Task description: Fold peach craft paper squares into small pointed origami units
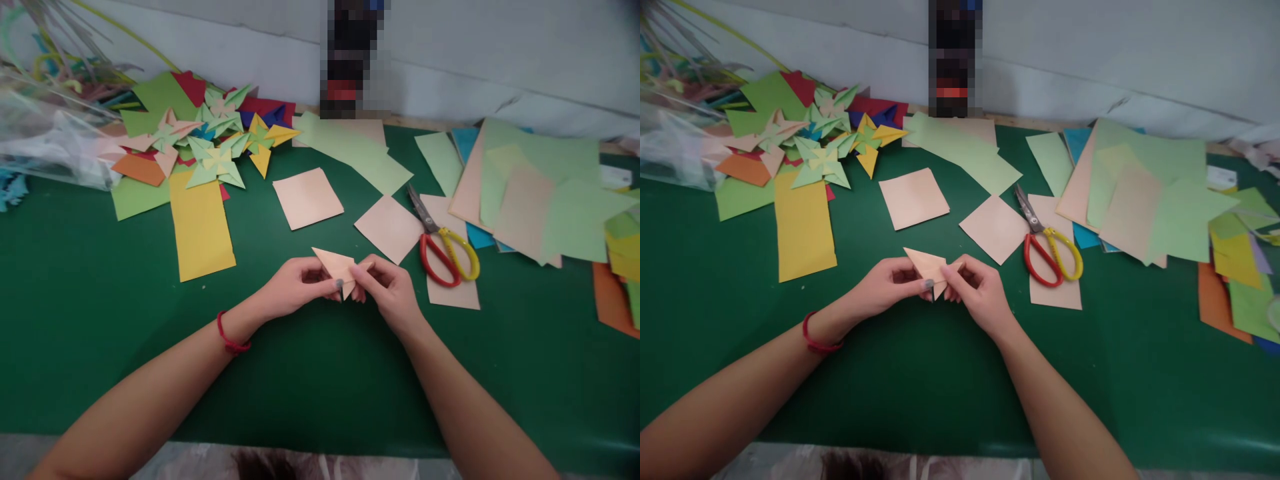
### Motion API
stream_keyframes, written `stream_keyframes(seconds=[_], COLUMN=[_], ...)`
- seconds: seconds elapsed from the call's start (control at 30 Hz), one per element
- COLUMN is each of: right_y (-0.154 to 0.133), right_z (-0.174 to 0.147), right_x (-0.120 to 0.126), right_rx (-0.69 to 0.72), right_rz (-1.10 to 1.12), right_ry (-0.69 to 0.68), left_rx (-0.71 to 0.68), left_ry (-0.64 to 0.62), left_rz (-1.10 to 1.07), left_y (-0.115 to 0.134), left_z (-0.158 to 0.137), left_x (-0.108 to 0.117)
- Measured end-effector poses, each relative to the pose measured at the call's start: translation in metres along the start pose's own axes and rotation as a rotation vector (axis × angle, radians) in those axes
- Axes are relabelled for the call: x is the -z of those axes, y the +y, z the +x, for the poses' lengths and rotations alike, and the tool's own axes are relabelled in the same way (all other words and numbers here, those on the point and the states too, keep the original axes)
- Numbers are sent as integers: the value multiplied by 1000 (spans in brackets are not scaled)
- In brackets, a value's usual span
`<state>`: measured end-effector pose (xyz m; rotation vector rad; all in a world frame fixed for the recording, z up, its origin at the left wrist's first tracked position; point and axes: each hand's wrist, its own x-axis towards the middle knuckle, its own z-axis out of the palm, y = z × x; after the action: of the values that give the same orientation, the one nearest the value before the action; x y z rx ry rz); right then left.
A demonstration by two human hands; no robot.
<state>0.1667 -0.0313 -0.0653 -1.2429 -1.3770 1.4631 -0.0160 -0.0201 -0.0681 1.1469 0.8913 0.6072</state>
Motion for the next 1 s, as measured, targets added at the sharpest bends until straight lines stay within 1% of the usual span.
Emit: stream_keyframes(seconds=[0.1,0.2,0.3,0.33,0.4,0.43,0.5,0.57,0.63,0.73,0.8,0.87,1.0], right_y=[0,1,4,5,5,5,5,4,4,5,5,6,10], right_z=[1,1,2,2,3,3,3,3,4,5,5,7,10], right_x=[0,-2,-3,-3,-1,0,4,9,12,16,18,20,24], right_rx=[-12,-34,-42,-38,-15,7,51,93,116,150,212,296,425], right_rz=[-13,-27,-28,-30,-63,-103,-203,-295,-354,-435,-510,-610,-802], right_ry=[11,-23,-41,-27,36,79,160,221,238,247,273,313,380], left_rx=[-39,-94,-186,-223,-290,-321,-350,-300,-246,-140,-141,-134,-134], left_ry=[83,205,328,372,533,622,728,790,887,922,935,975,1018], left_rz=[16,37,-21,-48,-26,23,196,442,619,815,957,1070,1163], left_y=[-1,-4,-7,-7,-6,-4,0,3,5,5,3,2,0], left_z=[0,1,3,4,4,4,2,0,-2,-4,-5,-5,-6], left_x=[-3,-5,-2,1,11,18,33,50,64,79,85,88,92])
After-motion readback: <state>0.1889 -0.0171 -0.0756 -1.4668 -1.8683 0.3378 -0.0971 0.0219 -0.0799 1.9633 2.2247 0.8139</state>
